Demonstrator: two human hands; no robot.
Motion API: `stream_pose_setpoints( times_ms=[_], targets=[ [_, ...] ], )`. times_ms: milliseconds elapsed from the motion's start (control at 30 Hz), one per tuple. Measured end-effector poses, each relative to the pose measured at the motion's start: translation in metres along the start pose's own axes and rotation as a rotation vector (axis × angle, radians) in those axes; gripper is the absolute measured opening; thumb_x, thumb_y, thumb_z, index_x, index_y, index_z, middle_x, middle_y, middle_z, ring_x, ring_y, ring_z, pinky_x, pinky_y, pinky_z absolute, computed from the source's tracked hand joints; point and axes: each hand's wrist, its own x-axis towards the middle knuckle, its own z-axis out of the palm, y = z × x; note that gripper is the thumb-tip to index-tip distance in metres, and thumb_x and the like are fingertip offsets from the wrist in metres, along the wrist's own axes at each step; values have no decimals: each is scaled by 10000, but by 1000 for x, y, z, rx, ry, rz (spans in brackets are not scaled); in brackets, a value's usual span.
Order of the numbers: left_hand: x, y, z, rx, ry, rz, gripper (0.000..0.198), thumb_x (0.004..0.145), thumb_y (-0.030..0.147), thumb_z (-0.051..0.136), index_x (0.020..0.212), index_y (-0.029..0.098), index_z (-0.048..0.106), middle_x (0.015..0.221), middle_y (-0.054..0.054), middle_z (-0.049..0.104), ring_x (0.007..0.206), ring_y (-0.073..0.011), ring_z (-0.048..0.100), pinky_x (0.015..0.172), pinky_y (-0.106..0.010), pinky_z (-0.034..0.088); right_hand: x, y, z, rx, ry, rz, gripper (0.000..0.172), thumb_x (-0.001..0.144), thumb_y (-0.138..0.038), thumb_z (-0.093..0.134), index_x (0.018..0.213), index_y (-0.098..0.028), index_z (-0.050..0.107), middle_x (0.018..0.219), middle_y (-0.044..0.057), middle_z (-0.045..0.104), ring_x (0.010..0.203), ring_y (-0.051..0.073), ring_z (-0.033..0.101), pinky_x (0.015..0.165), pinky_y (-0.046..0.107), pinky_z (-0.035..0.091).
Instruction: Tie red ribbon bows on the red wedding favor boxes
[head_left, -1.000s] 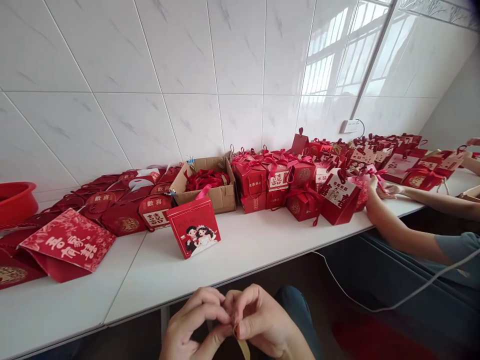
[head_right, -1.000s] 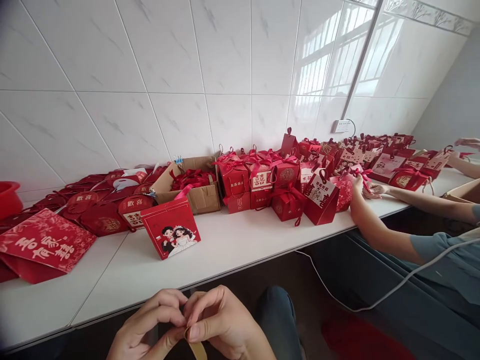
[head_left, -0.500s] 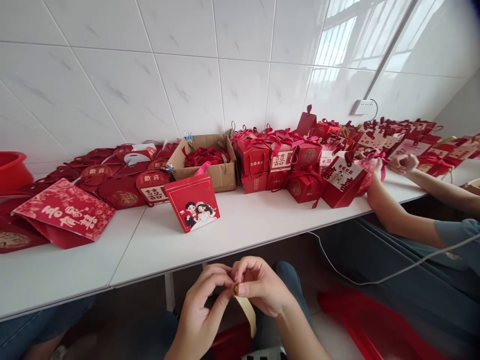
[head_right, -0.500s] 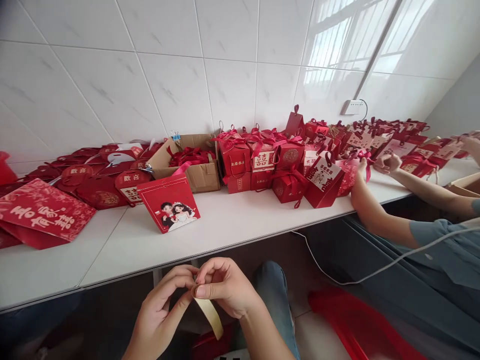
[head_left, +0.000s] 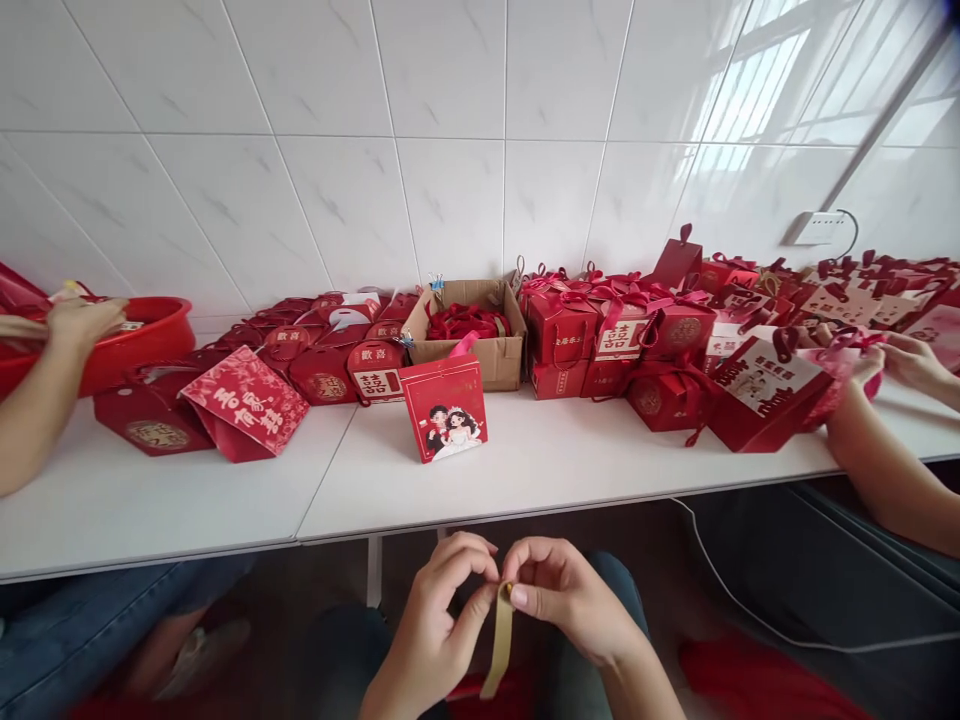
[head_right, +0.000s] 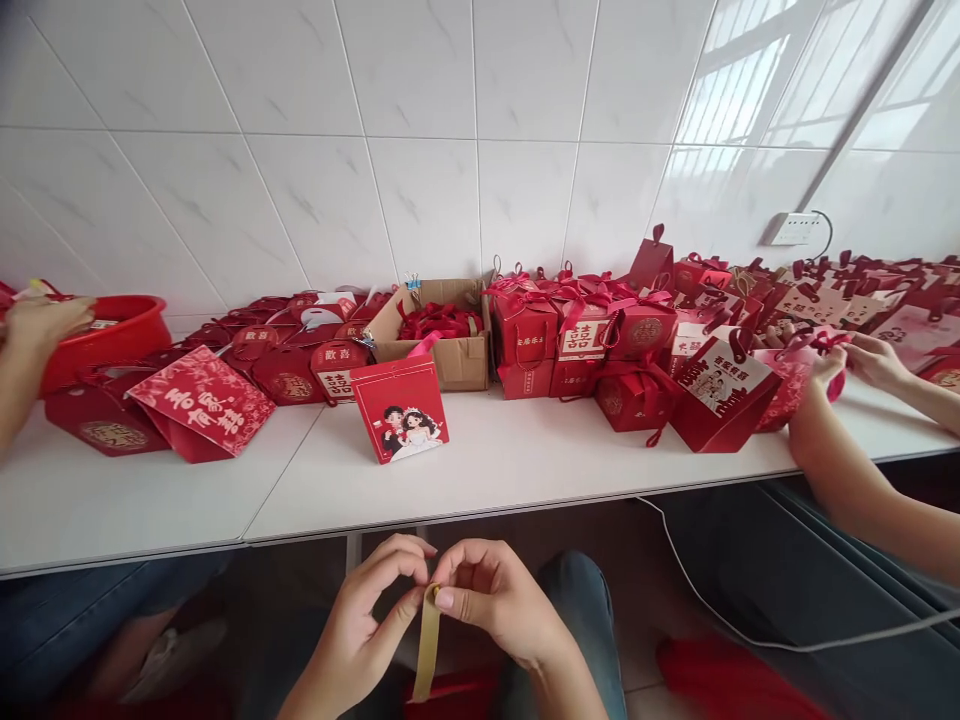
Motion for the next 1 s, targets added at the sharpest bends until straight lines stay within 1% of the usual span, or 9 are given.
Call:
stream_pose_setpoints(
  times_ms=[167,300,467,533,633,667,800,900,1000],
  targets=[
    [0,-4,1,87,29,-32,79,893,174,505,856,238,534,971,-40,611,1062,-211,564,888,-346,476,1,0,6,-151,53,-52,255,740,-343,758,761,-139,606,698,-19,534,645,79,431,623,199,360],
    [0,-1,7,135,95,-69,84,900,201,491,831,227,532,926,-44,614,991,-216,575,844,-356,478,3,4,8,-267,137,-120,219,800,-345,698,783,-153,594,734,-9,536,688,97,456,656,211,379],
    [7,3,-3,24,89,-68,58,896,236,506,857,224,547,902,-37,610,927,-188,593,808,-307,487,3,8,6,-200,131,-159,183,818,-337,681,817,-178,591,769,-7,530,721,104,452,676,212,376],
    [23,-5,-21,30,253,-71,73,867,274,558,921,225,568,953,-45,621,960,-197,590,856,-321,471,0,7,3,-180,132,-168,169,811,-327,690,815,-189,593,780,-7,527,726,105,446,678,211,373],
    [64,-29,-58,35,784,-140,194,832,363,593,939,205,559,1006,-75,623,997,-223,583,927,-378,442,-6,1,-5,-195,164,-193,149,815,-318,685,809,-198,597,800,0,532,747,114,451,698,215,377],
    [80,-37,-70,28,855,-130,260,789,392,635,945,198,557,1030,-84,609,1030,-238,576,957,-401,428,-7,-1,-8,-202,176,-194,146,821,-319,679,808,-199,598,800,2,530,749,116,449,699,216,377],
    [127,-57,-100,-67,731,-71,325,708,441,688,876,183,584,1106,-109,589,1142,-273,553,1010,-421,411,-13,-3,-18,-208,234,-201,136,834,-333,660,833,-209,601,797,1,514,746,120,432,685,215,371],
    [137,-58,-101,-104,668,-46,306,711,457,682,777,171,598,1158,-128,580,1199,-287,530,1023,-405,411,-14,0,-23,-205,276,-214,137,836,-345,654,858,-220,602,801,2,510,760,129,430,694,220,373],
    [137,-56,-93,-138,649,-37,316,720,460,678,798,164,600,1199,-139,578,1201,-281,536,1015,-395,425,-16,-1,-24,-210,300,-213,154,828,-356,659,853,-215,603,797,10,510,759,140,431,692,230,377]
  ],
)
